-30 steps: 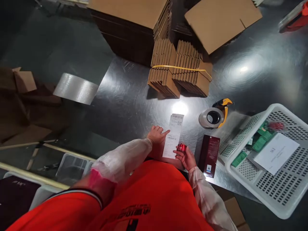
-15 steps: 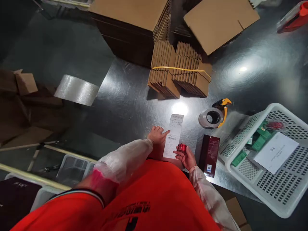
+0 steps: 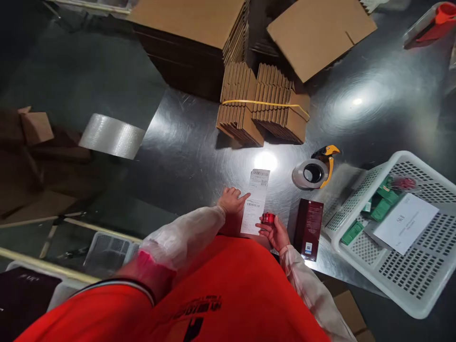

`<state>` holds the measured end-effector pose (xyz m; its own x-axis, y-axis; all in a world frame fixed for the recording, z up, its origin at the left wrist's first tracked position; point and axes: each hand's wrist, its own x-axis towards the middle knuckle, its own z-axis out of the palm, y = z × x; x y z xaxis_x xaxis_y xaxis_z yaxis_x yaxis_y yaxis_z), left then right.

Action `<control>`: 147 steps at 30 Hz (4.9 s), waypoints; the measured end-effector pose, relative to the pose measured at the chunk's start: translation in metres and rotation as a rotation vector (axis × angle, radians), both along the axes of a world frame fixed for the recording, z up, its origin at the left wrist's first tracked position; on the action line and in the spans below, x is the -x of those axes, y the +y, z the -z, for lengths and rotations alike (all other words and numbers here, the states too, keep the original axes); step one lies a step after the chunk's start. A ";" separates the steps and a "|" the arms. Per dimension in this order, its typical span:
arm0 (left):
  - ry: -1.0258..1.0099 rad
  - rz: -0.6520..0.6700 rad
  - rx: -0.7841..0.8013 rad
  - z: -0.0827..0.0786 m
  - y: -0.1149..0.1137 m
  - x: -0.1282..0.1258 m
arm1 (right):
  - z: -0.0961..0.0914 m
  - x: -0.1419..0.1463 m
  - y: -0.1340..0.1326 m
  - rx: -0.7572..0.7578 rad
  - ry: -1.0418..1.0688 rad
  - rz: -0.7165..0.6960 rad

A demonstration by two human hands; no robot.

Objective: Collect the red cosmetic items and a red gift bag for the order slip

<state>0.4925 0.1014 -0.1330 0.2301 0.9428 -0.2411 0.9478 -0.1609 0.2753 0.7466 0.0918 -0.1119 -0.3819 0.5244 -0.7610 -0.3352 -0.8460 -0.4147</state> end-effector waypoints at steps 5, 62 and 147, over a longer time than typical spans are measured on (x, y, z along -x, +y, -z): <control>0.011 0.002 0.013 -0.001 0.001 0.000 | -0.001 0.000 0.000 -0.002 0.000 -0.003; 0.050 0.011 0.061 -0.010 0.002 0.001 | -0.106 -0.004 0.017 -0.200 0.036 0.267; 0.023 0.013 -0.007 -0.008 -0.001 0.001 | -0.111 0.002 0.003 -0.173 0.050 0.297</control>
